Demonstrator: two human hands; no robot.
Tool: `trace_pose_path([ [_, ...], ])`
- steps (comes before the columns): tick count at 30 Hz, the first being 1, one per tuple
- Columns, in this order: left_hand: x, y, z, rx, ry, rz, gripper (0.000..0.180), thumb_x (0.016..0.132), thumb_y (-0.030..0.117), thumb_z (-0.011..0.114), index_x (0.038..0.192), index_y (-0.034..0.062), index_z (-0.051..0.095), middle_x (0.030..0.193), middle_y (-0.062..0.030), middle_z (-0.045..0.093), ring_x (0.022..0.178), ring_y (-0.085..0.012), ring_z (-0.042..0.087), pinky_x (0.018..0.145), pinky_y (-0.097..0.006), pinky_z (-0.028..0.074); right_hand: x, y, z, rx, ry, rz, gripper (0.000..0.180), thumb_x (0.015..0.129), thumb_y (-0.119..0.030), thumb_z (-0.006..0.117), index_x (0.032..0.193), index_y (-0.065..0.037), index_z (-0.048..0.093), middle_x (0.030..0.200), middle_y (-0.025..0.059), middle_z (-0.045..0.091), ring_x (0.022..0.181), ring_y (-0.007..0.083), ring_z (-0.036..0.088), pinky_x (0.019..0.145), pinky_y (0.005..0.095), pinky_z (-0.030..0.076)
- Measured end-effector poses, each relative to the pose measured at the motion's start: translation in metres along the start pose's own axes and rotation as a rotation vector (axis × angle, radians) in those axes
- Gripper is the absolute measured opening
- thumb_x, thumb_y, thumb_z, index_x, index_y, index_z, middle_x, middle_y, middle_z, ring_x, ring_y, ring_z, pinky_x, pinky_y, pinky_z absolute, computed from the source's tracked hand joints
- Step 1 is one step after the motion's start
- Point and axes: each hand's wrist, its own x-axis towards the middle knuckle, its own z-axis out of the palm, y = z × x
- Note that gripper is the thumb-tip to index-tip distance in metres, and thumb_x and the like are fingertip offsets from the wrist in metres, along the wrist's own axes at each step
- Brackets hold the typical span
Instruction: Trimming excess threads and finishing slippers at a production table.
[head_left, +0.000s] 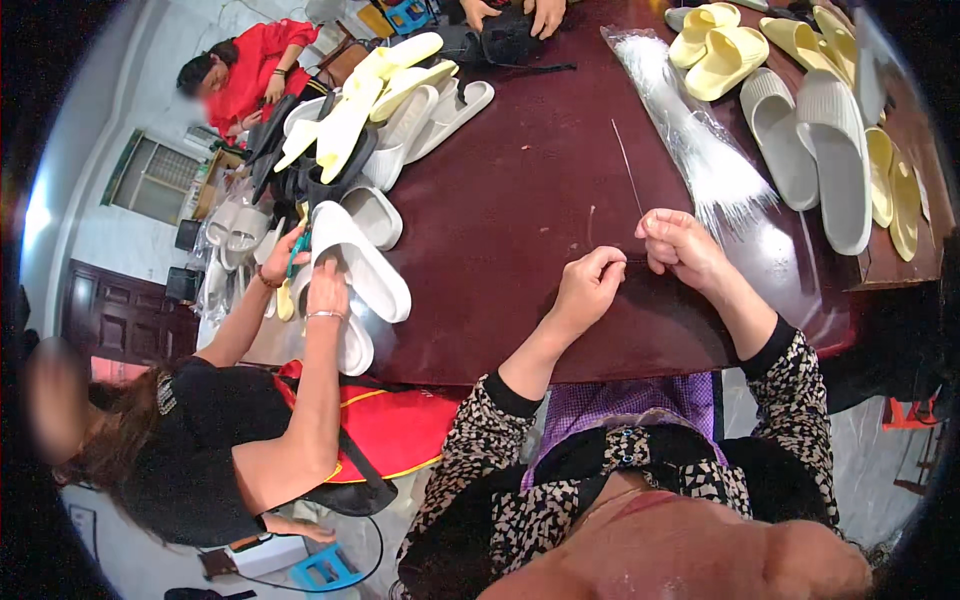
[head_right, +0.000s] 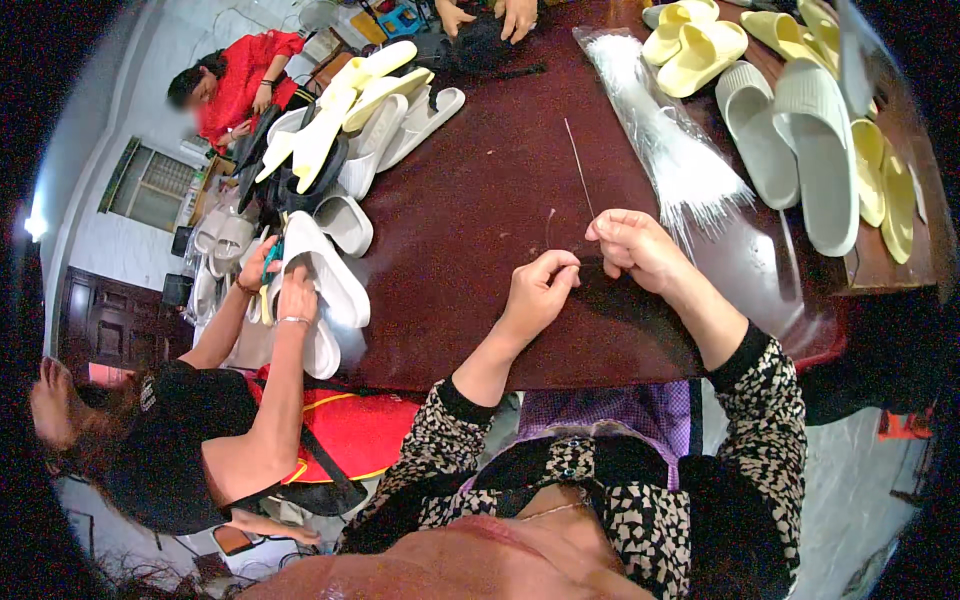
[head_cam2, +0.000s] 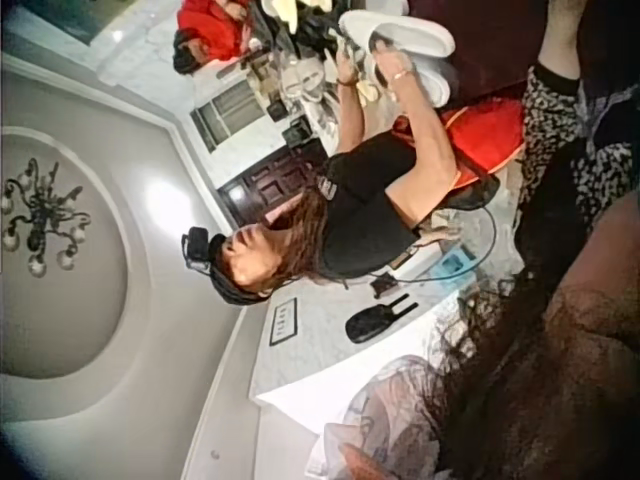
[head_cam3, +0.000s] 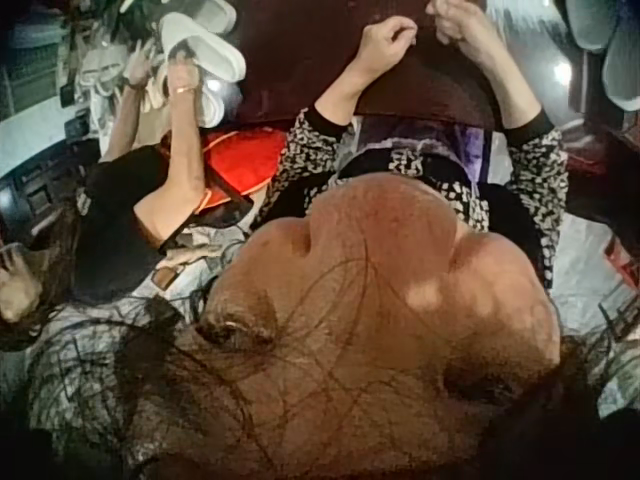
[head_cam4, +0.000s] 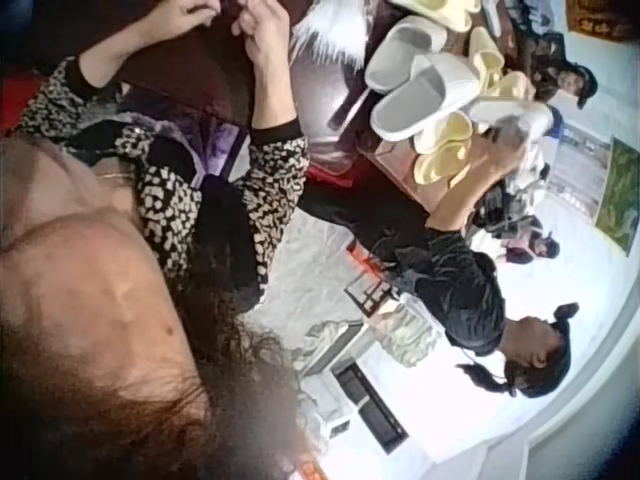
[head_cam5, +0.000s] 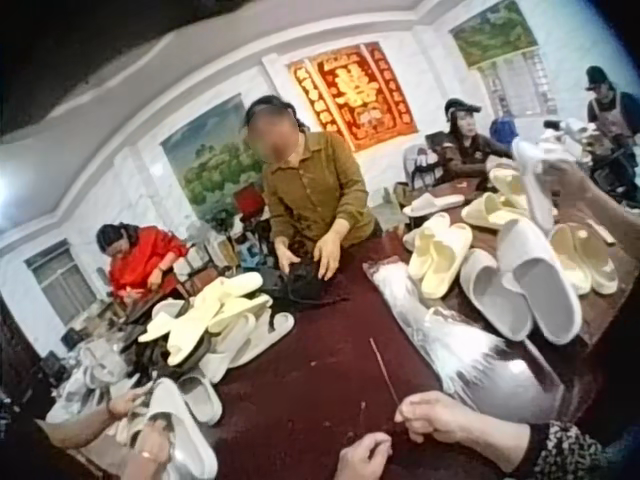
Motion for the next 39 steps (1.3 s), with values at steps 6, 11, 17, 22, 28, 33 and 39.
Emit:
trace_pose_path([
  [6, -0.002, 0.003, -0.001, 0.064, -0.015, 0.024, 0.007, 0.084, 0.004, 0.058, 0.089, -0.0006, 0.06, 0.068, -0.0044, 0.06, 0.059, -0.0061, 0.054, 0.053, -0.024, 0.043, -0.001, 0.0, -0.001, -0.011, 0.006, -0.008, 0.019, 0.091, -0.025, 0.055, 0.083, -0.008, 0.058, 0.05, -0.0078, 0.033, 0.042, 0.0046, 0.027, 0.045, 0.0242, 0.032],
  [11, -0.004, 0.006, -0.001, 0.053, -0.041, 0.013, 0.007, 0.084, 0.005, 0.059, 0.089, 0.0003, 0.06, 0.066, -0.0047, 0.059, 0.057, -0.0055, 0.052, 0.05, -0.024, 0.042, -0.001, -0.001, 0.001, -0.008, 0.005, 0.001, 0.019, 0.091, -0.024, 0.054, 0.084, -0.007, 0.058, 0.05, -0.0076, 0.033, 0.042, 0.0046, 0.028, 0.045, 0.0241, 0.032],
  [17, -0.003, 0.007, -0.002, 0.053, -0.069, 0.012, 0.006, 0.084, 0.006, 0.059, 0.088, 0.0009, 0.061, 0.065, -0.0068, 0.058, 0.056, -0.0071, 0.053, 0.05, -0.024, 0.042, 0.001, -0.002, 0.001, -0.019, 0.025, -0.014, 0.019, 0.092, -0.023, 0.054, 0.084, -0.006, 0.058, 0.051, -0.0074, 0.034, 0.043, 0.0048, 0.028, 0.045, 0.0239, 0.033],
  [22, -0.001, 0.002, -0.001, 0.053, -0.043, 0.08, 0.005, 0.083, 0.005, 0.059, 0.086, 0.0013, 0.06, 0.067, -0.0096, 0.06, 0.056, -0.0122, 0.056, 0.05, -0.027, 0.044, 0.002, -0.002, 0.003, -0.036, 0.026, -0.039, 0.02, 0.091, -0.024, 0.055, 0.084, -0.006, 0.058, 0.051, -0.0075, 0.034, 0.043, 0.0048, 0.028, 0.046, 0.0236, 0.033],
  [28, -0.003, -0.001, -0.002, 0.053, -0.044, 0.082, 0.005, 0.081, 0.004, 0.059, 0.085, 0.0007, 0.06, 0.073, -0.0118, 0.061, 0.06, -0.0185, 0.06, 0.053, -0.03, 0.046, 0.002, 0.002, 0.002, -0.048, 0.034, -0.032, 0.02, 0.091, -0.024, 0.056, 0.085, -0.006, 0.058, 0.051, -0.0078, 0.033, 0.043, 0.0046, 0.028, 0.046, 0.0233, 0.033],
  [33, -0.001, -0.001, -0.001, 0.057, -0.022, 0.123, 0.005, 0.08, 0.003, 0.059, 0.085, 0.0004, 0.059, 0.077, -0.0126, 0.061, 0.065, -0.0203, 0.061, 0.057, -0.031, 0.046, 0.002, 0.0, 0.0, -0.049, 0.036, -0.035, 0.02, 0.091, -0.025, 0.056, 0.085, -0.006, 0.057, 0.051, -0.008, 0.033, 0.043, 0.0045, 0.029, 0.047, 0.0231, 0.033],
  [39, 0.002, -0.003, 0.0, 0.07, -0.025, 0.128, 0.005, 0.08, 0.003, 0.059, 0.085, 0.0003, 0.059, 0.077, -0.0123, 0.061, 0.068, -0.0206, 0.061, 0.059, -0.031, 0.047, 0.002, -0.003, 0.0, -0.042, 0.034, -0.032, 0.021, 0.091, -0.026, 0.055, 0.085, -0.005, 0.057, 0.051, -0.0081, 0.032, 0.043, 0.0044, 0.029, 0.047, 0.0229, 0.033],
])
